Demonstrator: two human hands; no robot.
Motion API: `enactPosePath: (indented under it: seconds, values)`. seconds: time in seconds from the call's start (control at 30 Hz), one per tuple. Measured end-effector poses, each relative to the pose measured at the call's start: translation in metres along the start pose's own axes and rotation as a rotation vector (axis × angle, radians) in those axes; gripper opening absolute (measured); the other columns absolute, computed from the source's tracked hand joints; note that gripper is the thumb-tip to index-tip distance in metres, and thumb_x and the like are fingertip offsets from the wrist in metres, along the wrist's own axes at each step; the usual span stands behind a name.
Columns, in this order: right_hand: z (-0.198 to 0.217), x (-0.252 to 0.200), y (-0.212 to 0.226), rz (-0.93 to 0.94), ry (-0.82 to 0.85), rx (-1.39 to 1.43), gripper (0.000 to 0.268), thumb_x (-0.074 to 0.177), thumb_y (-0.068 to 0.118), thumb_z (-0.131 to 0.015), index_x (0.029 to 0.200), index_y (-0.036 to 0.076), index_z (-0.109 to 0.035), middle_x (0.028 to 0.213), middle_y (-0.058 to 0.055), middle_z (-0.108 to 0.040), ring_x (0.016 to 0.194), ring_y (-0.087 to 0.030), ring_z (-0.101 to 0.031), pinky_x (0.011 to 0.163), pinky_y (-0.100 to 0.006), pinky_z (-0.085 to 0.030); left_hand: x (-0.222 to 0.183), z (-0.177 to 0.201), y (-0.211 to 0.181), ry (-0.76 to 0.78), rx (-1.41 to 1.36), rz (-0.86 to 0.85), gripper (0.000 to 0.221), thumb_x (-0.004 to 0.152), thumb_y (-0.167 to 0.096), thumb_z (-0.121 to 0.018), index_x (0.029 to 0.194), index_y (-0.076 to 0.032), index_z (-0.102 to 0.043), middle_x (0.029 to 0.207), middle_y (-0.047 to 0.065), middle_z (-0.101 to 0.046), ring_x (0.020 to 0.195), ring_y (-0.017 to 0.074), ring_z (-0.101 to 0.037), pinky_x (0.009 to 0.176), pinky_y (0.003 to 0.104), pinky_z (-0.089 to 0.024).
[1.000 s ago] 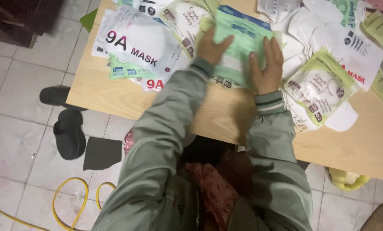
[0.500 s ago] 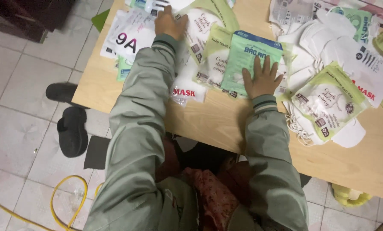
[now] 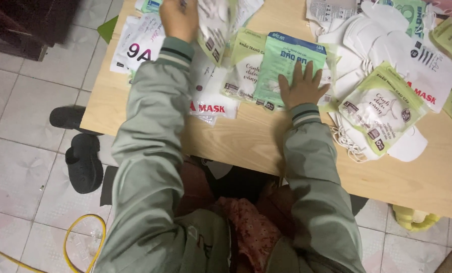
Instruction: Sorting and organizing white face masks and plastic packaging sleeves on a wooden table.
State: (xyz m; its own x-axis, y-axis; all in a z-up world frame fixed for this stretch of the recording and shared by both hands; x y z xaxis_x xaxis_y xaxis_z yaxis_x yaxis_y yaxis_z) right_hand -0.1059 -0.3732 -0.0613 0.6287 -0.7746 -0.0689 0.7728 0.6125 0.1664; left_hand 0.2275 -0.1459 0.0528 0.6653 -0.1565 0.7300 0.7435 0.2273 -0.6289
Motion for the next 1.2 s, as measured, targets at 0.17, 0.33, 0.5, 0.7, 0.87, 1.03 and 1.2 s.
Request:
enactPosePath:
  seconds: [0.17, 0.33, 0.5, 0.7, 0.87, 1.03, 1.2]
  values:
    - [0.007, -0.002, -0.012, -0.049, 0.038, -0.074, 0.083, 0.099, 0.069, -0.021, 0.164, 0.018, -0.022, 0.17, -0.016, -0.015, 0.153, -0.045, -0.009, 0.114, -0.077, -0.01, -0.014, 0.038, -0.05, -0.093, -0.352, -0.043, 0.012, 0.085, -0.008, -0.072, 0.086, 0.004, -0.07, 0.07, 0.006, -0.07, 0.06, 0.013, -0.055, 0.055, 0.029, -0.052]
    - [0.01, -0.006, -0.021, -0.113, 0.118, -0.037, 0.077, 0.099, 0.063, -0.027, 0.165, 0.024, -0.018, 0.171, -0.008, -0.011, 0.155, -0.038, -0.009, 0.117, -0.072, -0.014, -0.114, -0.057, -0.032, 0.116, -0.79, 0.67, 0.025, 0.091, -0.029, -0.07, 0.098, -0.004, -0.073, 0.079, 0.002, -0.066, 0.068, 0.0105, -0.058, 0.061, 0.026, -0.051]
    - [0.07, 0.002, -0.085, 0.023, -0.576, 0.758, 0.04, 0.105, 0.033, -0.042, 0.12, 0.003, -0.062, 0.118, -0.017, -0.063, 0.11, -0.03, -0.056, 0.096, -0.044, -0.046, -0.188, -0.125, -0.077, 0.202, -0.788, 0.885, 0.056, 0.086, -0.039, -0.068, 0.115, 0.009, -0.059, 0.095, 0.014, -0.066, 0.082, 0.0167, -0.06, 0.074, 0.029, -0.053]
    - [0.085, -0.017, -0.023, 0.287, -0.587, 0.42, 0.045, 0.104, 0.026, -0.059, 0.141, 0.0, -0.059, 0.141, -0.031, -0.055, 0.127, -0.045, -0.053, 0.105, -0.052, -0.044, -0.227, -0.13, -0.114, 0.485, -0.559, 0.833, 0.055, 0.081, -0.04, -0.069, 0.117, 0.0, -0.06, 0.088, 0.012, -0.07, 0.069, 0.0188, -0.066, 0.059, 0.03, -0.057]
    - [0.019, -0.002, -0.022, 0.181, -0.292, 0.132, 0.072, 0.097, 0.064, -0.056, 0.155, 0.021, -0.047, 0.16, -0.018, -0.035, 0.146, -0.044, -0.028, 0.111, -0.067, -0.023, -0.164, -0.046, -0.093, 0.491, -0.365, 0.272, 0.088, 0.087, -0.02, -0.073, 0.159, -0.004, -0.024, 0.151, 0.025, -0.05, 0.124, 0.0333, -0.065, 0.104, 0.04, -0.057]
    - [0.044, -0.021, 0.004, 0.233, -0.256, 0.041, 0.073, 0.102, 0.057, -0.051, 0.156, 0.008, -0.047, 0.16, -0.029, -0.031, 0.146, -0.052, -0.023, 0.11, -0.074, -0.015, -0.106, 0.047, -0.001, 0.558, 0.34, -0.16, 0.047, 0.076, -0.026, -0.084, 0.116, -0.002, -0.073, 0.122, 0.02, -0.066, 0.112, 0.0383, -0.061, 0.097, 0.044, -0.049]
    - [0.056, -0.107, 0.081, 0.573, -0.416, 0.612, 0.031, 0.092, 0.016, -0.072, 0.116, -0.004, -0.068, 0.103, -0.018, -0.068, 0.09, -0.031, -0.059, 0.081, -0.042, -0.049, -0.058, 0.115, 0.102, 0.303, 0.475, 0.112, 0.06, 0.084, -0.037, -0.083, 0.128, -0.002, -0.064, 0.118, 0.021, -0.065, 0.104, 0.0393, -0.062, 0.091, 0.047, -0.052]
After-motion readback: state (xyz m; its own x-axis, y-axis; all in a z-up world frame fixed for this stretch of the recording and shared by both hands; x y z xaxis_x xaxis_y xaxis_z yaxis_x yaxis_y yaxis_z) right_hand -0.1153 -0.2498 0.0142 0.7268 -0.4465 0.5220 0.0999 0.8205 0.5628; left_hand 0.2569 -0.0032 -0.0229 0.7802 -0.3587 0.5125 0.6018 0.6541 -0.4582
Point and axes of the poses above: each hand's wrist, its own x-axis towards the middle knuckle, its own z-axis out of the back of the hand, y = z × x, the point moved 10 cm from there along x, towards the middle knuckle
